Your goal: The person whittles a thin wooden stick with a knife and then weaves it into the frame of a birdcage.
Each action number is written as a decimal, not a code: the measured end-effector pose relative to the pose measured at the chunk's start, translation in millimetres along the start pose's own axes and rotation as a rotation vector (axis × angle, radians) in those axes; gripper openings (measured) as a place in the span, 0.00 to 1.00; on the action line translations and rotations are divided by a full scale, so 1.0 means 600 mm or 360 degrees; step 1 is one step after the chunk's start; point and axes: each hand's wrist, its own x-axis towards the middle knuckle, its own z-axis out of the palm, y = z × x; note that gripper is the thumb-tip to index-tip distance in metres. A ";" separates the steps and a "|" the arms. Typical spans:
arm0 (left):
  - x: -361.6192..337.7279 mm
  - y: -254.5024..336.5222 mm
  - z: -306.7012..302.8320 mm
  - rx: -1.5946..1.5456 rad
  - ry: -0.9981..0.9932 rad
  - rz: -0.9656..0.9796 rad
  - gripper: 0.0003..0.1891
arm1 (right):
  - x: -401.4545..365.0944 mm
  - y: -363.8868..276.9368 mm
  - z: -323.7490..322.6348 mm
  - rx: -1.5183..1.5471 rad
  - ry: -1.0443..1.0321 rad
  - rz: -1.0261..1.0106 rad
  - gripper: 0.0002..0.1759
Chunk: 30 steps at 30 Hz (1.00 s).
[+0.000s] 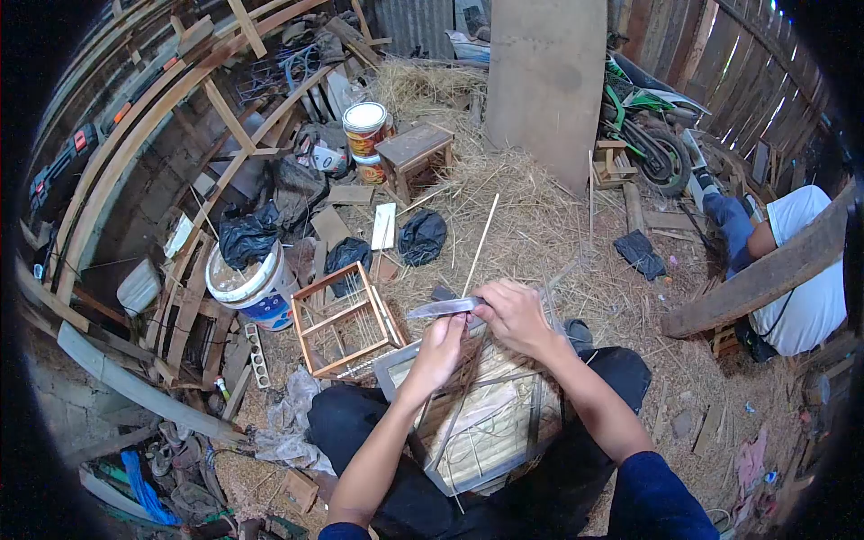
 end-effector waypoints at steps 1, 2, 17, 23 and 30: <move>0.000 0.001 -0.001 0.0002 -0.0004 -0.0028 0.17 | -0.002 0.003 0.002 0.0026 -0.0027 0.0001 0.13; 0.000 0.002 -0.001 0.0006 -0.0008 -0.0055 0.17 | -0.003 0.005 0.004 0.0052 -0.0051 0.0001 0.14; -0.012 0.040 0.024 0.0573 0.0104 0.0318 0.12 | -0.011 0.014 -0.021 0.0026 -0.0062 0.0113 0.17; -0.032 0.000 0.029 -0.0079 -0.0060 -0.0003 0.15 | 0.003 0.097 -0.080 -0.0061 0.0264 0.0844 0.19; -0.026 0.036 0.001 -0.0532 -0.0142 -0.0295 0.13 | -0.011 0.057 -0.046 -0.0038 0.0212 0.0676 0.19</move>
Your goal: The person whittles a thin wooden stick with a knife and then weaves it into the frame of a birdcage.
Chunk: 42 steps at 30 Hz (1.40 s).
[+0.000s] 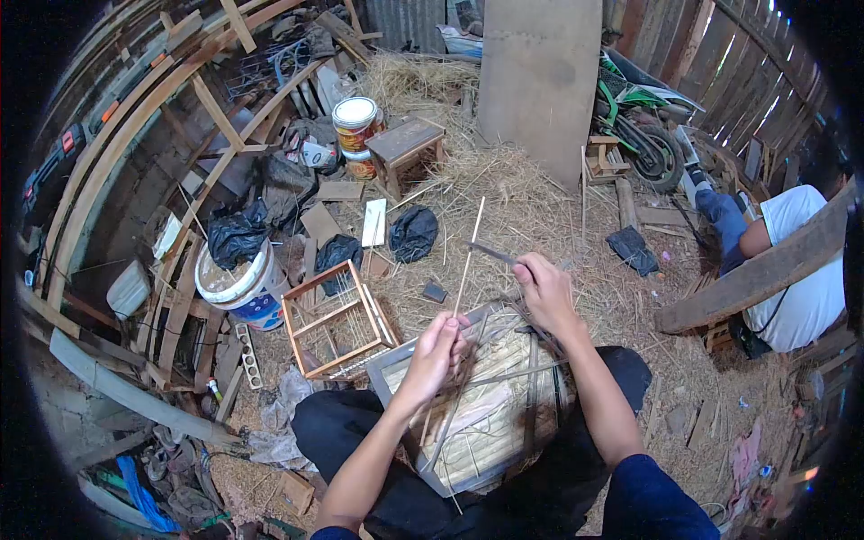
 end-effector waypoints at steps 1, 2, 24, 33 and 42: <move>-0.003 0.003 0.003 -0.0018 0.0007 0.0003 0.13 | 0.001 -0.008 0.004 0.0051 0.0005 -0.0059 0.19; -0.003 0.007 0.005 -0.0023 0.0015 0.0000 0.13 | -0.001 -0.018 0.009 0.0028 -0.0040 -0.0123 0.18; -0.017 0.033 0.039 0.1210 0.0282 0.0385 0.11 | -0.013 -0.015 0.045 0.0115 -0.0067 -0.0409 0.21; -0.029 0.034 0.006 0.1055 0.0429 0.0346 0.16 | 0.006 0.041 0.006 0.0242 0.0217 0.0257 0.21; -0.026 0.044 0.000 0.1001 0.0580 0.0520 0.17 | -0.016 -0.009 0.030 0.0317 0.0085 0.0061 0.18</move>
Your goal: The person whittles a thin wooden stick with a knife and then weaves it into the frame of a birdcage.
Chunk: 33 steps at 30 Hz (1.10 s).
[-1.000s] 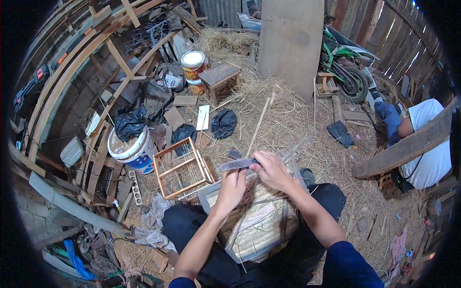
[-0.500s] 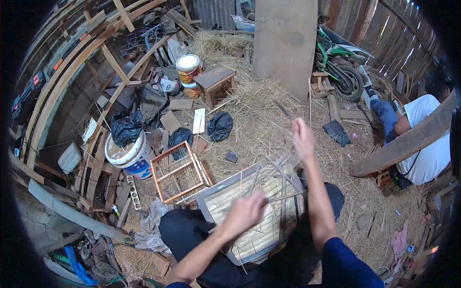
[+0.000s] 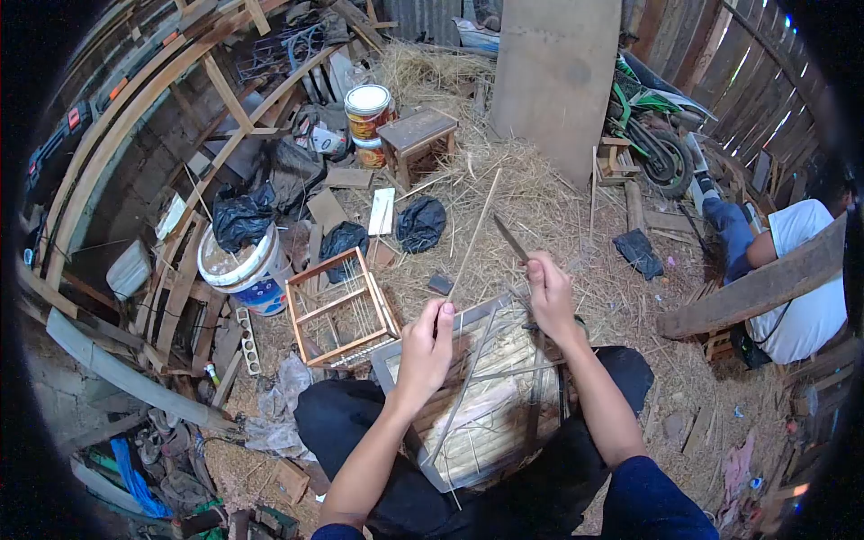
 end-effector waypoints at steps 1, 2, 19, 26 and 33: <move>0.002 -0.002 0.001 0.0000 -0.0029 -0.0027 0.17 | -0.003 -0.003 -0.001 0.0006 -0.0001 -0.0008 0.17; 0.003 -0.006 0.006 0.0003 -0.0015 0.0028 0.17 | -0.007 -0.006 0.000 0.0018 -0.0001 -0.0015 0.17; 0.001 -0.030 0.087 -0.0381 -0.0420 -0.0185 0.12 | -0.040 -0.025 -0.007 0.0028 -0.0356 -0.0555 0.24; 0.002 0.023 0.084 0.0045 -0.0454 0.0140 0.09 | -0.033 -0.019 -0.039 -0.0227 -0.0400 -0.0612 0.26; -0.030 0.039 0.095 0.0099 -0.0574 0.0060 0.09 | -0.023 0.008 -0.053 -0.0296 -0.0198 -0.0296 0.19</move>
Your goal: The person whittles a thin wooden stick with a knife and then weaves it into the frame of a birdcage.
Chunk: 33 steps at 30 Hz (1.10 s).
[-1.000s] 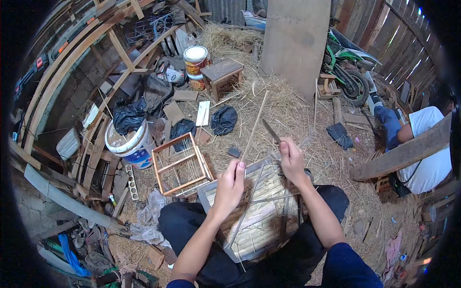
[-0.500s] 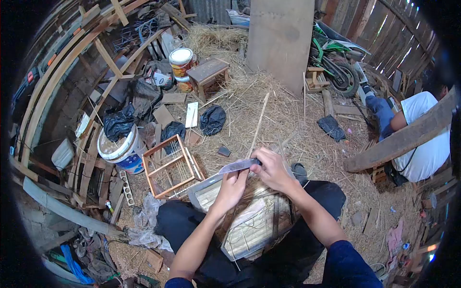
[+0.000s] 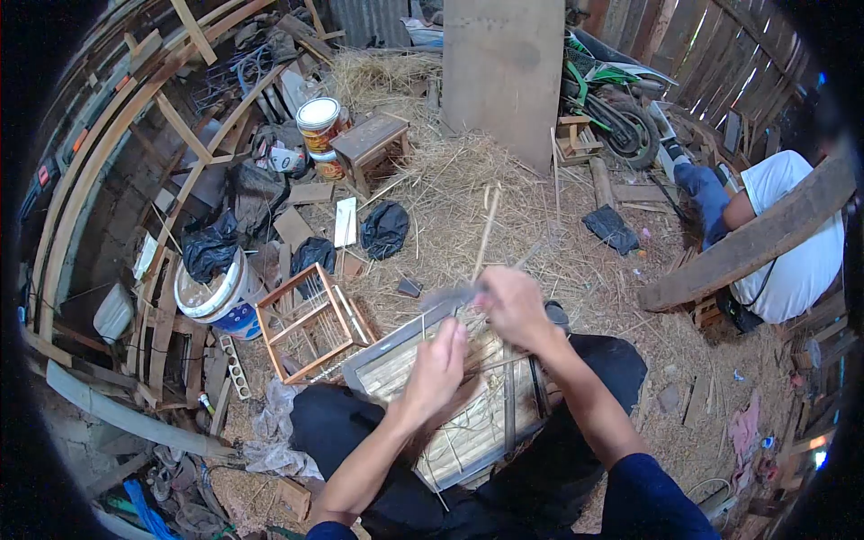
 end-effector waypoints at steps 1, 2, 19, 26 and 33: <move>-0.013 0.004 0.007 -0.0034 -0.0067 -0.0095 0.09 | 0.007 0.027 0.000 0.0018 0.0161 0.0234 0.18; -0.025 -0.014 0.028 -0.0109 -0.0270 -0.0167 0.11 | 0.021 0.057 -0.030 -0.0005 0.0293 0.0393 0.19; 0.011 -0.046 -0.079 -0.1814 0.0031 -0.0405 0.18 | 0.016 -0.026 0.016 0.0318 0.0078 0.0139 0.18; 0.009 -0.054 -0.085 -0.1974 -0.0064 -0.0491 0.19 | 0.027 -0.074 0.034 0.0111 -0.0110 0.0000 0.17; 0.010 -0.065 -0.074 -0.1311 0.0090 -0.0374 0.20 | 0.026 -0.084 0.066 0.0329 -0.0167 -0.0218 0.17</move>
